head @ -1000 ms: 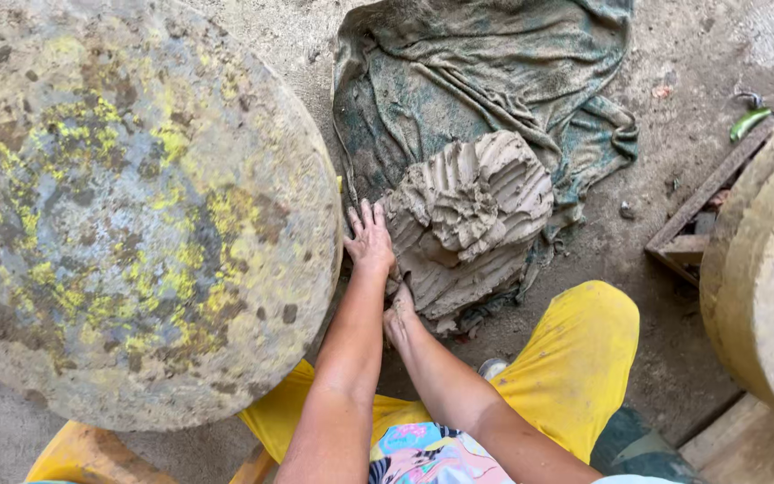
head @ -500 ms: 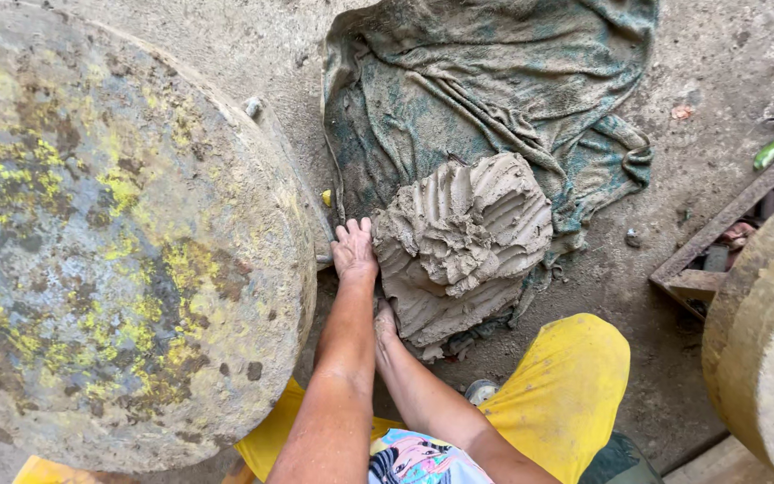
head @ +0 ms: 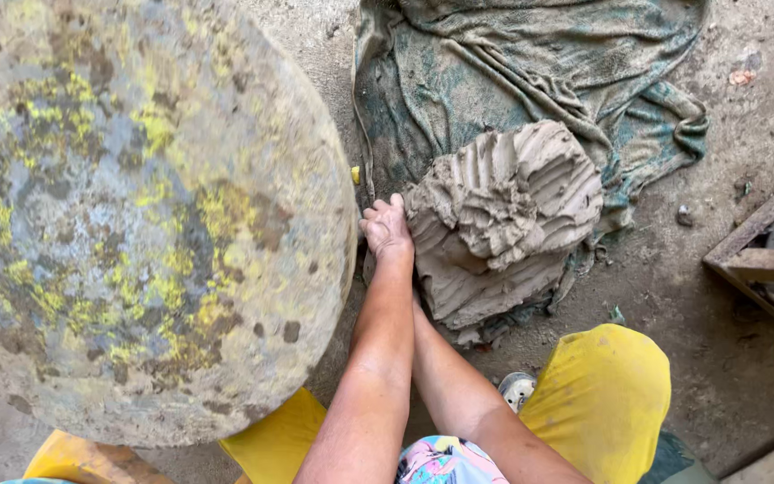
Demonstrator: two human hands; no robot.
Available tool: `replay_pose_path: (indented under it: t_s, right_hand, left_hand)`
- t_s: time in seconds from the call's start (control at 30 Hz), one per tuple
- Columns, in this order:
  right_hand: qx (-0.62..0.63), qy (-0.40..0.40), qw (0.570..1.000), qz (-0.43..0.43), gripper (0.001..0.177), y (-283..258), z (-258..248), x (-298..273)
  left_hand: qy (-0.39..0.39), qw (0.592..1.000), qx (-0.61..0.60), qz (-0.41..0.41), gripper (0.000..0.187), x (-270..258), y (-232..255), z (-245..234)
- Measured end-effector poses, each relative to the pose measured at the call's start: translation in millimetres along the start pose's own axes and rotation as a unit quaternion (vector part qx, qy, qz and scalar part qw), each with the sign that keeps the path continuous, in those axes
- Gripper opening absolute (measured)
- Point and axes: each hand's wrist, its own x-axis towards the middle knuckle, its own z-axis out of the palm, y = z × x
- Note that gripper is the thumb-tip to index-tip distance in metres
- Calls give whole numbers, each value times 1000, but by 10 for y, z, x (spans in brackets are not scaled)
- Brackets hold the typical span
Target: The person prepares a large lump of clay by hand, repeatedly kneading, folding, and pressing it on a cloth-covered surface between two pottery wheels.
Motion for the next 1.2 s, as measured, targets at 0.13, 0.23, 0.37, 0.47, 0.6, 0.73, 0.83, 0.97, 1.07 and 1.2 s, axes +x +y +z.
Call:
replay_pose_path:
  t_s: [0.13,0.23,0.37,0.47,0.6,0.73,0.83,0.97,1.07,1.2]
  right_hand:
    - [-22,2,999,-36,57,34,-215,97]
    - [-39,8,998,-55,55,230,-453,117]
    - [-54,10,995,-83,52,371,-687,184]
    - [-83,16,992,-95,49,456,-823,167]
    - [-141,24,984,-103,47,557,-983,11]
    - [-224,66,964,-129,44,690,-1052,-188]
    - [-308,112,922,-207,42,661,-949,-552]
    - [-290,149,867,-378,39,39,-679,-1107]
    - [-83,91,805,-580,79,-716,-642,-1414]
    - [-319,-44,662,-677,50,-1576,-493,-1964]
  left_hand:
    - [51,996,-52,51,25,106,-49,55]
    - [66,986,-112,102,33,102,-177,38]
    - [130,977,-114,123,37,-313,-339,-93]
    - [235,957,-107,129,33,-785,-465,-125]
    - [417,881,-201,102,49,-1597,-743,-70]
    - [381,873,-302,26,54,-1995,-1064,-107]
    - [359,852,-378,42,70,-2016,-1155,-338]
    - [364,749,-547,82,61,-2107,-973,-799]
    - [224,584,-764,161,83,-2223,-680,-1102]
    - [466,708,-464,257,115,-1927,-473,-1376]
